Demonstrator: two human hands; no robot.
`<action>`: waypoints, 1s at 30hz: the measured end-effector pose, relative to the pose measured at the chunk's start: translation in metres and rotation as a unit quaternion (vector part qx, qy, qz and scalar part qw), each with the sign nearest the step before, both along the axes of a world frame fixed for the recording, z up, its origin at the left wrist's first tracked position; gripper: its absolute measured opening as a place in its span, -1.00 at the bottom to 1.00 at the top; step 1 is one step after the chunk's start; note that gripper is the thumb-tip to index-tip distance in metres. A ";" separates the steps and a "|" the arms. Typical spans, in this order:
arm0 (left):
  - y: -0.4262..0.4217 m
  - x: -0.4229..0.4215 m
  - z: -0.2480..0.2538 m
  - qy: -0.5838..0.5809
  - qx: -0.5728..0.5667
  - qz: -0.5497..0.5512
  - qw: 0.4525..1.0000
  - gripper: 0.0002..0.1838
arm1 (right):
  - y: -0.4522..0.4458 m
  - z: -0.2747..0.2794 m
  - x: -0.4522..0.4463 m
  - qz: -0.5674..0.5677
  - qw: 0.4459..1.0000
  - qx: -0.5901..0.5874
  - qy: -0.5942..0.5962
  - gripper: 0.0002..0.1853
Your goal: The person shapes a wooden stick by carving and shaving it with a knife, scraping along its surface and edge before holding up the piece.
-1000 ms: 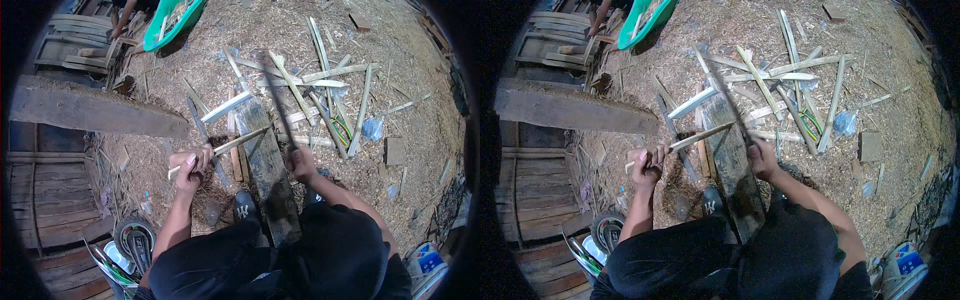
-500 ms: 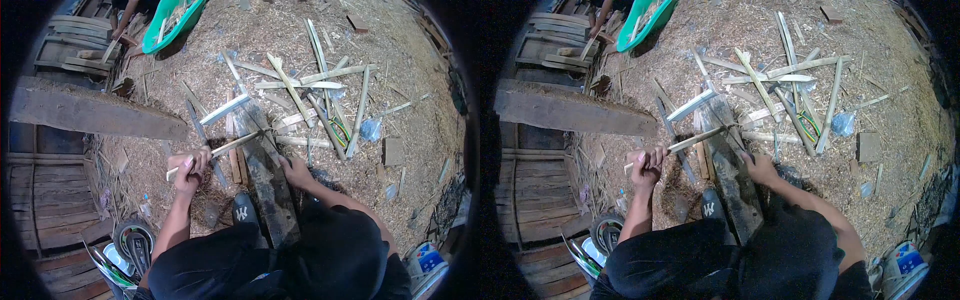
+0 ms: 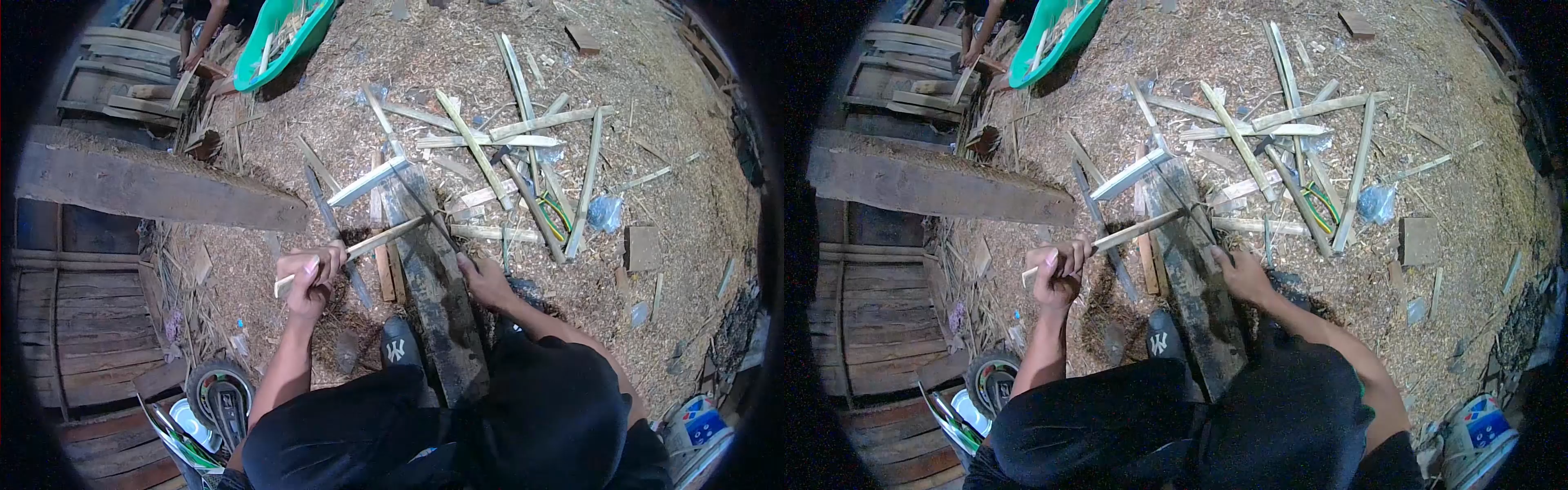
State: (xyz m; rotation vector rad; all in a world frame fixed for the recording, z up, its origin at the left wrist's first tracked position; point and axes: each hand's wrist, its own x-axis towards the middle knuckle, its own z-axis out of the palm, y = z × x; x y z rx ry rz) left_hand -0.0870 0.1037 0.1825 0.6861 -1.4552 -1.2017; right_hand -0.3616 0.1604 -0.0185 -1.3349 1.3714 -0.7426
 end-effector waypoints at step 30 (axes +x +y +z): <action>0.002 -0.011 0.005 -0.024 -0.028 -0.021 0.999 -0.39 | 0.014 -0.006 -0.011 -0.021 0.993 0.114 -0.021 -0.28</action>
